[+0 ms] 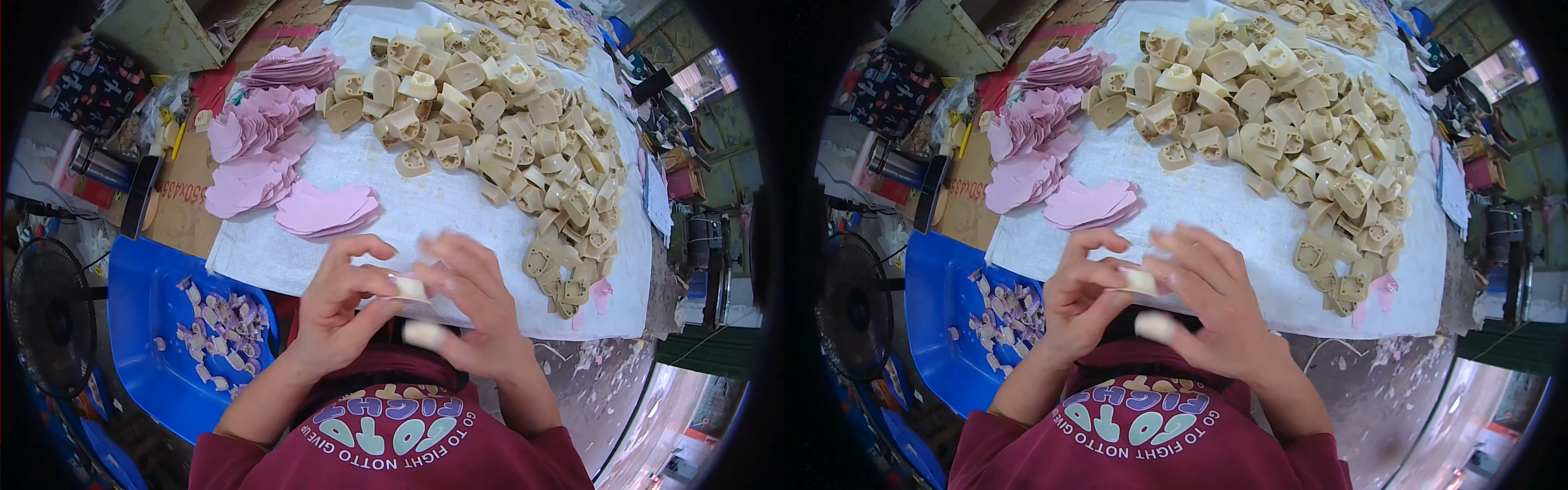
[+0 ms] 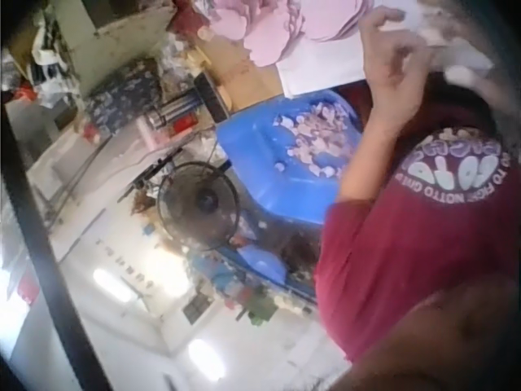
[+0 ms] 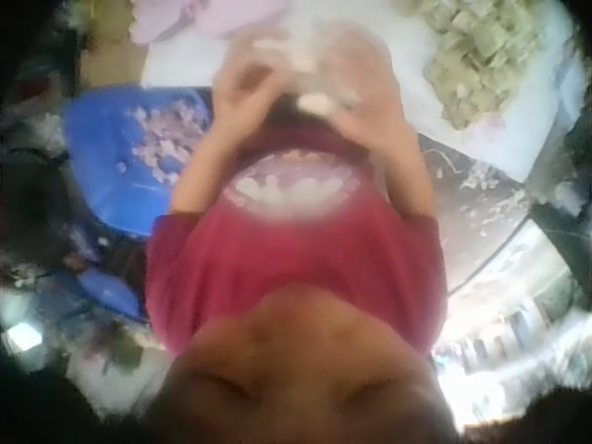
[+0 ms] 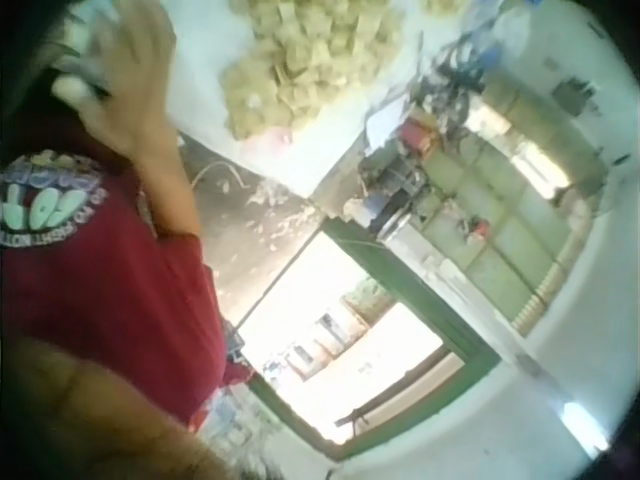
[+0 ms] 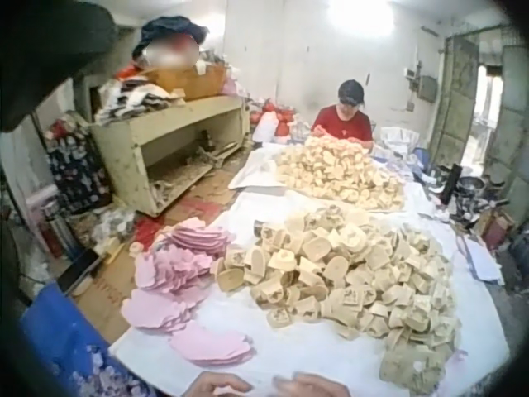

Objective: The person inserts pink foam pieces into beige plastic molds by hand. They repeatedly pick up a foam piece and a mold, press them together, and place the assembled unit into a blue bin. The person also adjusts the camera headstrap during the task.

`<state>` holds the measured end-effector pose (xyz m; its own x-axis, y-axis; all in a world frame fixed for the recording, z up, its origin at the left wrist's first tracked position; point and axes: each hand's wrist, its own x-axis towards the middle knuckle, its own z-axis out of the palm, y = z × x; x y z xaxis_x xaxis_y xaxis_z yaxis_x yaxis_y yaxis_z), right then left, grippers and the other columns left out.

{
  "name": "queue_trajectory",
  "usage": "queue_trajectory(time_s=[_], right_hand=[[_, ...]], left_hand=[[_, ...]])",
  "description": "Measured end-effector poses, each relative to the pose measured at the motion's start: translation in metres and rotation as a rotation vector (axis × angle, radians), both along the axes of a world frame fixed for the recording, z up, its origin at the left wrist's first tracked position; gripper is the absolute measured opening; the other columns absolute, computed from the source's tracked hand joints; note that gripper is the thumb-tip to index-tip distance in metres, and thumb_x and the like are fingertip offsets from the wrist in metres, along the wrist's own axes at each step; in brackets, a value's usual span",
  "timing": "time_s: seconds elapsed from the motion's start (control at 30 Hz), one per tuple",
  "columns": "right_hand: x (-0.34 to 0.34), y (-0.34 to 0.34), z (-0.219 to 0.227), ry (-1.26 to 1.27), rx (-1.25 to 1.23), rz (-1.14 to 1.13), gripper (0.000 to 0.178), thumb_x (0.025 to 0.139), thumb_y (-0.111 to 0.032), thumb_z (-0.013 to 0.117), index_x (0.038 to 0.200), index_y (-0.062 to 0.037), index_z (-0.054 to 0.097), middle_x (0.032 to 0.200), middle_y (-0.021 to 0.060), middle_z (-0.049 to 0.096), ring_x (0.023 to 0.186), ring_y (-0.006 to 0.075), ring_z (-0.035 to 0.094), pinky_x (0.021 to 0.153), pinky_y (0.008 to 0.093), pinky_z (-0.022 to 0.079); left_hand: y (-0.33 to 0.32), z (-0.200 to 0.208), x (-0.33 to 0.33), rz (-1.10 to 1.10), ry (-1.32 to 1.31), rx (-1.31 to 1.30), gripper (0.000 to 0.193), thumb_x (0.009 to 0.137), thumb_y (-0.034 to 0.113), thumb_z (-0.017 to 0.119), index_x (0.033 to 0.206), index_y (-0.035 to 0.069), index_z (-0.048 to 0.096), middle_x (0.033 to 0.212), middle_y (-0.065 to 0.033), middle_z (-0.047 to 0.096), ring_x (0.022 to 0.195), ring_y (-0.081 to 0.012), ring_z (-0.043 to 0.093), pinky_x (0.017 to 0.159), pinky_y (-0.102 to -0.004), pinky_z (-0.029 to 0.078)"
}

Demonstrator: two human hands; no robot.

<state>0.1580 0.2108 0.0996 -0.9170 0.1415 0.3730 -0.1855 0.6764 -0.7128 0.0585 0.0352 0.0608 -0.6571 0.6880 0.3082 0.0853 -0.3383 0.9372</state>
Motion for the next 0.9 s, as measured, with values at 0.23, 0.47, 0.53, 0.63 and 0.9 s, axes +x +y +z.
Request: queue_trajectory(time_s=[0.23, 0.47, 0.53, 0.63, 0.9], right_hand=[[0.02, -0.006, -0.026, -0.124, -1.325, -0.144, 0.054, 0.082, -0.019, 0.073, 0.127, 0.0035, 0.054, 0.131, 0.0177, 0.054, 0.12, 0.0254, 0.053, 0.101, 0.0389, 0.042], [0.028, 0.0, -0.029, -0.161, -1.51, 0.003, 0.022, 0.09, -0.009, 0.061, 0.106, 0.0057, 0.066, 0.108, 0.02, 0.067, 0.101, 0.0226, 0.065, 0.093, 0.0367, 0.049], [0.027, -0.009, -0.022, -0.17, -1.428, -0.051, 0.022, 0.091, -0.007, 0.06, 0.107, 0.0059, 0.066, 0.109, 0.0196, 0.067, 0.103, 0.0223, 0.064, 0.093, 0.0362, 0.048], [0.02, -0.023, -0.014, -0.114, -1.264, -0.157, 0.022, 0.091, -0.006, 0.059, 0.108, 0.007, 0.066, 0.11, 0.0184, 0.067, 0.104, 0.0218, 0.064, 0.095, 0.0345, 0.047], [0.011, -0.032, -0.02, -0.131, -0.582, -0.234, 0.027, 0.087, -0.003, 0.062, 0.114, 0.002, 0.063, 0.115, 0.0164, 0.065, 0.104, 0.0201, 0.064, 0.092, 0.0306, 0.048]], left_hand=[[0.007, 0.013, 0.005, 0.032, 0.3, 0.101, 0.025, 0.077, -0.012, 0.065, 0.097, 0.002, 0.06, 0.13, -0.0225, 0.045, 0.105, -0.0297, 0.063, 0.082, -0.0356, 0.055], [0.003, 0.024, 0.003, 0.084, 0.455, 0.0, 0.03, 0.068, -0.01, 0.068, 0.095, 0.003, 0.063, 0.104, -0.019, 0.063, 0.089, -0.0293, 0.066, 0.071, -0.0337, 0.054], [0.006, 0.015, 0.001, 0.111, 0.537, -0.052, 0.03, 0.067, -0.011, 0.067, 0.094, 0.002, 0.063, 0.104, -0.019, 0.063, 0.086, -0.0297, 0.066, 0.068, -0.0336, 0.054], [0.013, 0.011, -0.001, 0.166, 0.647, -0.093, 0.031, 0.065, -0.011, 0.066, 0.093, 0.001, 0.062, 0.101, -0.0193, 0.062, 0.082, -0.0304, 0.065, 0.065, -0.0329, 0.053], [0.02, -0.001, 0.004, 0.239, 0.579, -0.221, 0.026, 0.068, -0.012, 0.064, 0.09, 0.001, 0.059, 0.1, -0.0169, 0.062, 0.077, -0.0279, 0.063, 0.061, -0.0325, 0.051]])
